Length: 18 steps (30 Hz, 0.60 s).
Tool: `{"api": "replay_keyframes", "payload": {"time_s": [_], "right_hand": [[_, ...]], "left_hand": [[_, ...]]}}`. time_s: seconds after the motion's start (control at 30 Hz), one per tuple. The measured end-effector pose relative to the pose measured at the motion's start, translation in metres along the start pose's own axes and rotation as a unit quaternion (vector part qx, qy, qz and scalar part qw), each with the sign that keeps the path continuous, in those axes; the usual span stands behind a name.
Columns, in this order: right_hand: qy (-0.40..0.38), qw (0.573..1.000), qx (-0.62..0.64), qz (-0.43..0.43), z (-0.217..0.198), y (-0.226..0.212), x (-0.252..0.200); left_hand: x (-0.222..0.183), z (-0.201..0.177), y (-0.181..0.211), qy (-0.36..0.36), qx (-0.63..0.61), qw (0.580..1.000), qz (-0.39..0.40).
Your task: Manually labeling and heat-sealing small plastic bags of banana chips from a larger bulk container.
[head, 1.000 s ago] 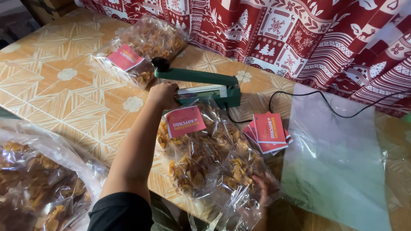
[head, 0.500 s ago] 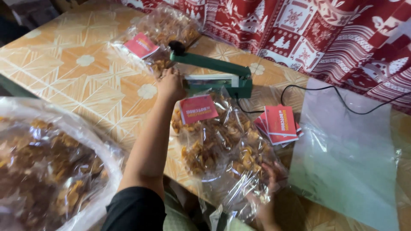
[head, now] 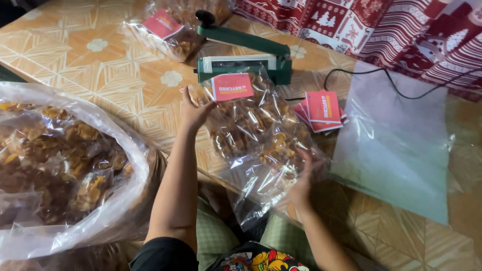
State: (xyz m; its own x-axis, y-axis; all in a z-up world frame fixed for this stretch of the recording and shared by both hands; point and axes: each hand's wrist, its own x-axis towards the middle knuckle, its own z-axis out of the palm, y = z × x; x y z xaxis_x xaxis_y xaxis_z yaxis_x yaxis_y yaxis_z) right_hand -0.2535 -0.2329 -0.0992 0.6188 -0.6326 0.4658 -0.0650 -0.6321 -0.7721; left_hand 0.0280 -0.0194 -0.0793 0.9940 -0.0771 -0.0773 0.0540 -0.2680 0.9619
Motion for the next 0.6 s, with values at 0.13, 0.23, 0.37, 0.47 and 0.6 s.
{"api": "replay_keyframes", "payload": {"time_s": [0.13,0.23,0.37,0.47,0.6], "right_hand": [[-0.005,0.994,0.098,0.046,-0.014,-0.042,0.000],[-0.002,0.989,0.135,0.068,-0.014,-0.035,-0.004],[0.016,0.995,0.102,0.006,-0.015,-0.051,-0.005],[0.067,0.980,0.182,0.035,-0.006,-0.064,-0.010],[0.060,0.987,0.147,0.023,0.003,-0.060,-0.011]], "left_hand": [[-0.028,-0.001,-0.003,0.043,0.014,0.999,0.015],[-0.117,0.005,0.023,0.058,-0.041,0.996,0.049],[-0.222,0.011,0.055,-0.029,-0.117,0.993,0.000],[-0.245,0.015,0.051,-0.054,-0.112,0.992,-0.029],[-0.261,0.027,0.020,-0.071,-0.110,0.991,-0.033]]}}
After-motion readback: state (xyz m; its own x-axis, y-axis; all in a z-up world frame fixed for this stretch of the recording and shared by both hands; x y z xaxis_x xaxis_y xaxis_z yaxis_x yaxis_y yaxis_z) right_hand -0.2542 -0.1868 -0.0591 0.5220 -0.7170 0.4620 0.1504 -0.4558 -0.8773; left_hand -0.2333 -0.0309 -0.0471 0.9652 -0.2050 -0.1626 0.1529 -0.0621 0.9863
